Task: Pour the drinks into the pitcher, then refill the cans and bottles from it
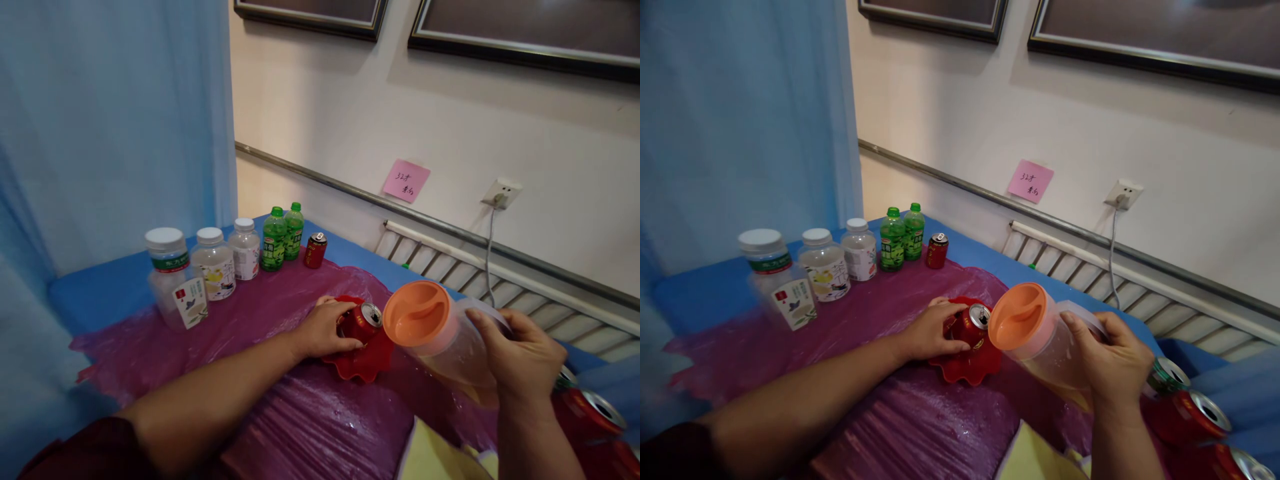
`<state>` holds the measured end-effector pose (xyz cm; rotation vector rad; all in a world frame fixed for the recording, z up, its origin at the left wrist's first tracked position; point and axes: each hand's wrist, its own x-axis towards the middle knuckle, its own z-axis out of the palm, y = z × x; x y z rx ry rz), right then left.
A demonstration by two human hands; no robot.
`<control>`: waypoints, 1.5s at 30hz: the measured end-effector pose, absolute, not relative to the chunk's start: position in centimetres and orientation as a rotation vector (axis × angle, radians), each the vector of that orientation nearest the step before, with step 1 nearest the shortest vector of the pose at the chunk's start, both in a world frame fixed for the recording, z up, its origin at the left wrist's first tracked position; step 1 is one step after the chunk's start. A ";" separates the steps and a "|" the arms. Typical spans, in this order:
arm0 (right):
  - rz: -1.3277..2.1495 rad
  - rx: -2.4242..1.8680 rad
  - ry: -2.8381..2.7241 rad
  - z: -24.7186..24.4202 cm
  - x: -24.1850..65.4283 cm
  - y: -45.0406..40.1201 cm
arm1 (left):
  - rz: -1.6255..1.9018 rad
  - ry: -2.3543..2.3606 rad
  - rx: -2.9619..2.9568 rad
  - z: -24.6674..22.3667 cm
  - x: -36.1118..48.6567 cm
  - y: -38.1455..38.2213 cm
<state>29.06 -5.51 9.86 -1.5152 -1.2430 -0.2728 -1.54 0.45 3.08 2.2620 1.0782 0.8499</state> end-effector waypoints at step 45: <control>-0.325 -1.522 -1.243 9.8 28.8 -5.9 | 0.820 1.041 2.256 2.9 -1.7 0.5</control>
